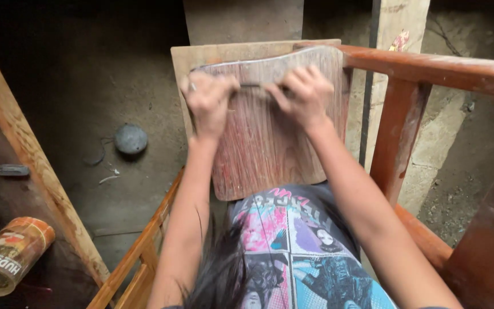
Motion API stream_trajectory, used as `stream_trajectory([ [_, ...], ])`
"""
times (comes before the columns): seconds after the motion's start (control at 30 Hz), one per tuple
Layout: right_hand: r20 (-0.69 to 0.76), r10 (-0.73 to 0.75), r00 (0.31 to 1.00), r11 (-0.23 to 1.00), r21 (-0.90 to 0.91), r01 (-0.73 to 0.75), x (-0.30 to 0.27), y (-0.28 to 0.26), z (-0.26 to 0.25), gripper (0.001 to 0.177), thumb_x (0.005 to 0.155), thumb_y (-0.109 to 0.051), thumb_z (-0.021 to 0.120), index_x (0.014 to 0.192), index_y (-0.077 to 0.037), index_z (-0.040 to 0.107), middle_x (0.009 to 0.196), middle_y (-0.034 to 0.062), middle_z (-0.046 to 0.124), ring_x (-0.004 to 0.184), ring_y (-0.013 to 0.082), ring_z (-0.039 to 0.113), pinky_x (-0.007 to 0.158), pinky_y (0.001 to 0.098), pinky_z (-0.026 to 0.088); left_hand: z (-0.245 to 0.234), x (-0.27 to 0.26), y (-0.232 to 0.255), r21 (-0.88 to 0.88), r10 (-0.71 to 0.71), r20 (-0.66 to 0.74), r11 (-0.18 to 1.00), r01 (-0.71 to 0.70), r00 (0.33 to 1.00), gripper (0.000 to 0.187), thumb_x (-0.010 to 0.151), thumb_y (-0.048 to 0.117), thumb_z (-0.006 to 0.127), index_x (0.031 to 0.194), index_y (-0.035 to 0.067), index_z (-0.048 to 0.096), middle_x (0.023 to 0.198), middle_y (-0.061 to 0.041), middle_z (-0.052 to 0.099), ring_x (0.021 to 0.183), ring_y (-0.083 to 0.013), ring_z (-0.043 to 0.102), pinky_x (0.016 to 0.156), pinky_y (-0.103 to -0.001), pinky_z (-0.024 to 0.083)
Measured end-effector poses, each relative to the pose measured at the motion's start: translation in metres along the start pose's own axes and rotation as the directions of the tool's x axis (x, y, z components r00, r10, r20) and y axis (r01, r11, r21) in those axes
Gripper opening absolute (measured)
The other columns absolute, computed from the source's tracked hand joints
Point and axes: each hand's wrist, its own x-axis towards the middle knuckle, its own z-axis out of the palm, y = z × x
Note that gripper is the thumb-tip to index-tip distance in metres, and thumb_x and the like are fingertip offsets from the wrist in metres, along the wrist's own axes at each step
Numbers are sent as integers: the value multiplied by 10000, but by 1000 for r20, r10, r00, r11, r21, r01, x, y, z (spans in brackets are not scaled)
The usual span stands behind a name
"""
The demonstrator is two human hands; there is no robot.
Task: Scraping a wooden stool with a knife to refine the surface and joints
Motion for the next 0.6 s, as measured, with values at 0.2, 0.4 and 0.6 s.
stream_trajectory([
  [0.2,11,1,1000,998,59,-2,17,-2,8,300,733,-280,732,594,-108,530,549,28,460,520,214,481,483,271,416,-4,0,-18,14,18,-12,1000,-18,1000,73,725,178,692,670,176,644,591,22,479,680,-171,483,772,-332,353],
  [0.4,32,43,999,996,72,-45,-5,-24,-3,273,742,-263,713,602,-98,547,541,18,473,495,198,472,480,259,406,-18,-32,2,58,-82,10,995,81,997,79,721,186,697,665,179,642,589,17,504,678,-181,488,758,-358,369],
  [0.6,-61,10,998,1000,26,-9,41,-11,10,280,759,-294,715,620,-127,539,579,15,466,540,203,483,523,259,428,-4,25,-26,26,-4,-9,1000,4,1000,85,731,231,701,712,164,651,598,18,497,692,-169,495,766,-331,358],
])
